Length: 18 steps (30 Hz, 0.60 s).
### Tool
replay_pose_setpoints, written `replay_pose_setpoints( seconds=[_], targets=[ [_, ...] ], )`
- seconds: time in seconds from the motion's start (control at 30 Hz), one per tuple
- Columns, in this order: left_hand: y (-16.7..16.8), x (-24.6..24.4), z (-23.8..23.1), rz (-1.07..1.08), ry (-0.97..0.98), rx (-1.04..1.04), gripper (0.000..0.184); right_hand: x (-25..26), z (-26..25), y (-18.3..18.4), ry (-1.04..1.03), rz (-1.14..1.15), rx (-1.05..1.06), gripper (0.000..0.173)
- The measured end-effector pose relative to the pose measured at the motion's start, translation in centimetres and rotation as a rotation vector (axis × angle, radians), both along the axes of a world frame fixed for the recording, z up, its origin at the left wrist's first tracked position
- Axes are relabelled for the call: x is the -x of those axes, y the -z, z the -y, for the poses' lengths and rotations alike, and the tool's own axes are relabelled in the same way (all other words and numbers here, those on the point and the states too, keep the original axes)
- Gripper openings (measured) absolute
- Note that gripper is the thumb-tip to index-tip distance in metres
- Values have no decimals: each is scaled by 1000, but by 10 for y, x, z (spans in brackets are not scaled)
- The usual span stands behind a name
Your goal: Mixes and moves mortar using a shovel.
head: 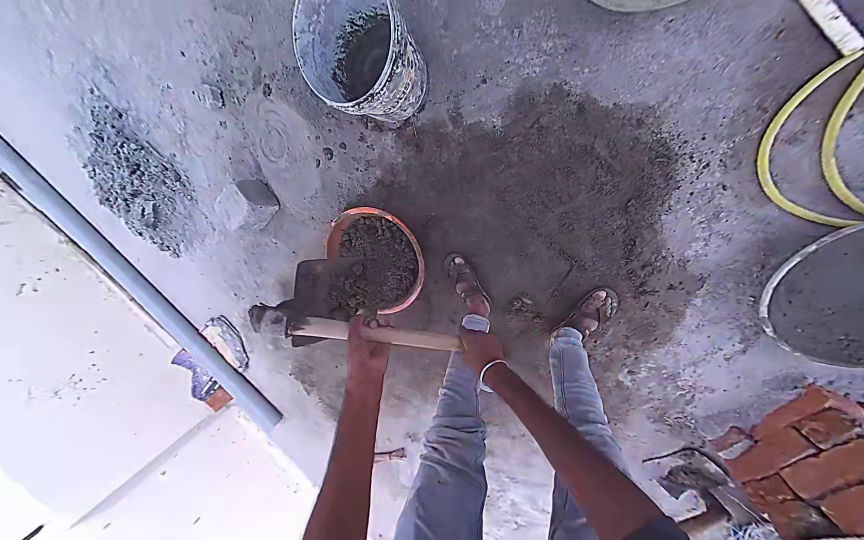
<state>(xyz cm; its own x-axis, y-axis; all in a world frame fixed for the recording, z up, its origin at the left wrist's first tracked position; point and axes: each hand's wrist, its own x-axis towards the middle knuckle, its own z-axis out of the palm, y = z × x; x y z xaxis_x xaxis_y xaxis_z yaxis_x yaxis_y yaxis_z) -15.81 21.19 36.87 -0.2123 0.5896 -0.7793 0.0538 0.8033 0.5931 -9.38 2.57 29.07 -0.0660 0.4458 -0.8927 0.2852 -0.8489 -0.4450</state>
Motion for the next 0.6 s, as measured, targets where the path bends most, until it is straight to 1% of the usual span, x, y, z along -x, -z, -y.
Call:
replay_pose_setpoints(
  seconds=[0.07,0.13,0.23,0.33,0.4,0.47,0.53,0.6],
  targets=[
    [-4,7,-22,-8,-18,-3,20,-9,-54,22,0,-34,53,47],
    [-7,11,-48,-29,-38,-23,18,-20,-108,30,5,-64,64,44],
    [-21,12,-78,-37,-21,-99,18,-27,-168,45,18,-15,-55,34],
    [-39,12,-88,-46,-3,-184,16,-29,-196,40,16,28,-185,43],
    [-46,6,-86,-56,-4,-199,16,-33,-192,35,19,39,-214,43],
    [-49,0,-77,-79,6,-158,18,-40,-168,30,12,3,-192,40],
    [-44,-10,-60,-84,71,-70,21,-56,-119,25,-49,-43,-180,43],
    [-26,-24,-34,-53,178,58,28,-72,-47,20,-41,-76,-184,44]
  ],
)
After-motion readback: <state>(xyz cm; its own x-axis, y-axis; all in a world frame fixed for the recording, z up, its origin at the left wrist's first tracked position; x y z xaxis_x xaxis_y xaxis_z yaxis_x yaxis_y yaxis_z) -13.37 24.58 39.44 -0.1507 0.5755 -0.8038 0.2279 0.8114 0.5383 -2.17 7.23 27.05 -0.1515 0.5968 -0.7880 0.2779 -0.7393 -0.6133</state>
